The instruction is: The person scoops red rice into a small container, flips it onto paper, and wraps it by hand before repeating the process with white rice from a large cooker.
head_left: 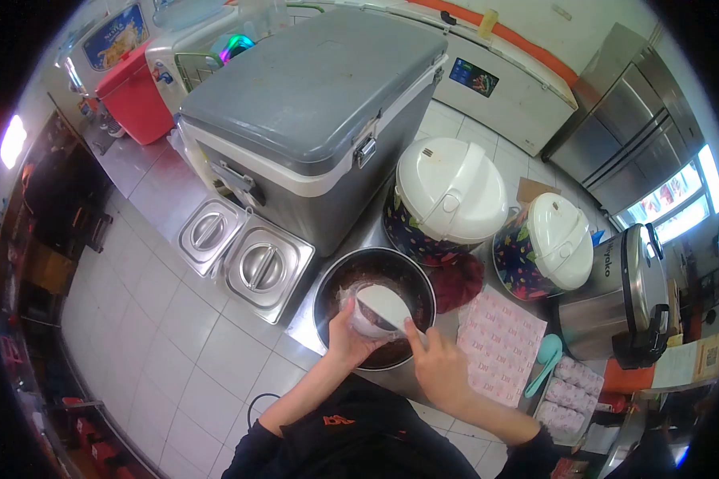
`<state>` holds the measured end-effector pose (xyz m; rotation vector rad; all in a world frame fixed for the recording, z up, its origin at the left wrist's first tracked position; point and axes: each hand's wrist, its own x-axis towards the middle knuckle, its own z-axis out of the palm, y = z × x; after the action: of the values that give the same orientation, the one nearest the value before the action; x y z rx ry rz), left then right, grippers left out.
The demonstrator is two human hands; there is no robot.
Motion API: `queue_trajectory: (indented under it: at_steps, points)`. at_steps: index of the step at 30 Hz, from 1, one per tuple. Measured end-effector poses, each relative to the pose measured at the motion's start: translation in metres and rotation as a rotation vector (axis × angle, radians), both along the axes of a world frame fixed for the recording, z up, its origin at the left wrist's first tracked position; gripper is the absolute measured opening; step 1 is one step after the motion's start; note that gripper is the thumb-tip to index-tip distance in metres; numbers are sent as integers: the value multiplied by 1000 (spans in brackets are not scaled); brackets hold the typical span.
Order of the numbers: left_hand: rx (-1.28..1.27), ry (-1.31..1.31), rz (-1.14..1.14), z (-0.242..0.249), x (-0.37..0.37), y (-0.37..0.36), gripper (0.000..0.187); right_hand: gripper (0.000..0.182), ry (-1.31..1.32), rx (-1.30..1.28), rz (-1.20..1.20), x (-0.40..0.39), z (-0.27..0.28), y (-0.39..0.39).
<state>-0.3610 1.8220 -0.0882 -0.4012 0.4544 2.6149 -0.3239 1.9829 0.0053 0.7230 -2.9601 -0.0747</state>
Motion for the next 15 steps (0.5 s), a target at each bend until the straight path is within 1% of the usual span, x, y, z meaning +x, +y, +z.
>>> queue_trajectory:
  at_steps: [1,3,4,5,7,9,10,12,13,14,15]
  points:
    - [-16,-53,5,4,0,-1,59,55,-2,-2,-3,3,-14,3]
    - [-46,-75,10,5,-1,-1,59,56,53,-46,48,3,-31,6]
    - [-31,-81,18,8,1,-1,53,56,52,-48,44,4,-36,9]
    - [-18,-87,26,11,1,-2,49,56,53,-40,75,4,-37,11]
    - [-25,-97,32,11,1,-5,48,55,53,-35,102,4,-41,13]
    - [-31,-109,40,16,2,-6,48,59,-14,-90,143,3,-42,15]
    - [-74,-123,48,20,2,-7,49,59,-13,-91,144,0,-39,17]
    - [-121,-135,58,25,1,-13,49,55,-70,-257,121,-13,-20,21]
    - [-106,-5,75,24,1,-19,50,55,-72,-258,124,-21,-11,26]
    - [-89,121,95,24,2,-25,50,50,-64,-393,75,-30,-3,32]
    - [-15,92,130,34,3,-32,49,45,-57,-524,28,-41,3,36]
